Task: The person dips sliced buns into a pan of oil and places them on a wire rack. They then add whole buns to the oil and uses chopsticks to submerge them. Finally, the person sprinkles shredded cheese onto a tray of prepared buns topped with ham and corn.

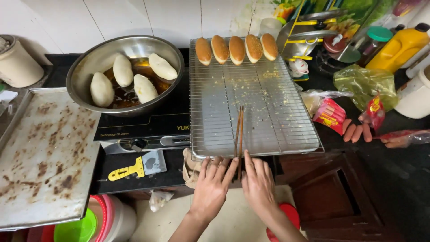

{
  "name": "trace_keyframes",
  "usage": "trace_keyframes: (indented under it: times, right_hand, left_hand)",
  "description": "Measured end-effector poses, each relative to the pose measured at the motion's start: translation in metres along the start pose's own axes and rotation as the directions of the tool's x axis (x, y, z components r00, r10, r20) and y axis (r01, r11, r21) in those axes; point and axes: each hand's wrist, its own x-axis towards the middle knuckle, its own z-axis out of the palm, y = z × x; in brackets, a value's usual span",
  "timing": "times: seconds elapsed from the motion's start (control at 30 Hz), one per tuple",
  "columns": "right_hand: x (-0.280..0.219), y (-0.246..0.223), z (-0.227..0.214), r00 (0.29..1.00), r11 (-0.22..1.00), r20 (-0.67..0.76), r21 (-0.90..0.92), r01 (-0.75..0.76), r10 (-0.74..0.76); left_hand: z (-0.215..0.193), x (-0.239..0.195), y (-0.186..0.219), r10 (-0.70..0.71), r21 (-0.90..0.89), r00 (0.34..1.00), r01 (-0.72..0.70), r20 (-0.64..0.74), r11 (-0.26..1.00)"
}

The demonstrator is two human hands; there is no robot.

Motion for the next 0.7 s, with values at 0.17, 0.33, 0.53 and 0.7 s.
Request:
trace_keyframes:
  times: [0.17,0.33,0.53,0.7]
  right_hand:
    - [-0.013,0.019,-0.034,0.963,0.964,-0.140,0.171,-0.204,0.229]
    - [-0.007,-0.024,-0.070,0.907,0.958,-0.373,0.271,-0.098,0.198]
    - [0.000,-0.179,-0.005,0.983,0.212,0.094,0.976,-0.060,-0.156]
    - [-0.059,-0.320,0.091,0.479,-0.412,0.168,0.321,-0.853,-0.861]
  left_hand:
    - [-0.031,-0.019,-0.017,0.003,-0.101,1.000,-0.002,0.014,0.995]
    - [-0.072,-0.040,-0.018,-0.236,-0.210,0.970,0.220,-0.054,0.953]
    - [-0.137,-0.059,0.013,-0.323,-0.397,0.889,0.181,-0.326,0.900]
    - [-0.218,-0.173,-0.012,-0.343,-0.331,0.923,0.273,-0.176,0.903]
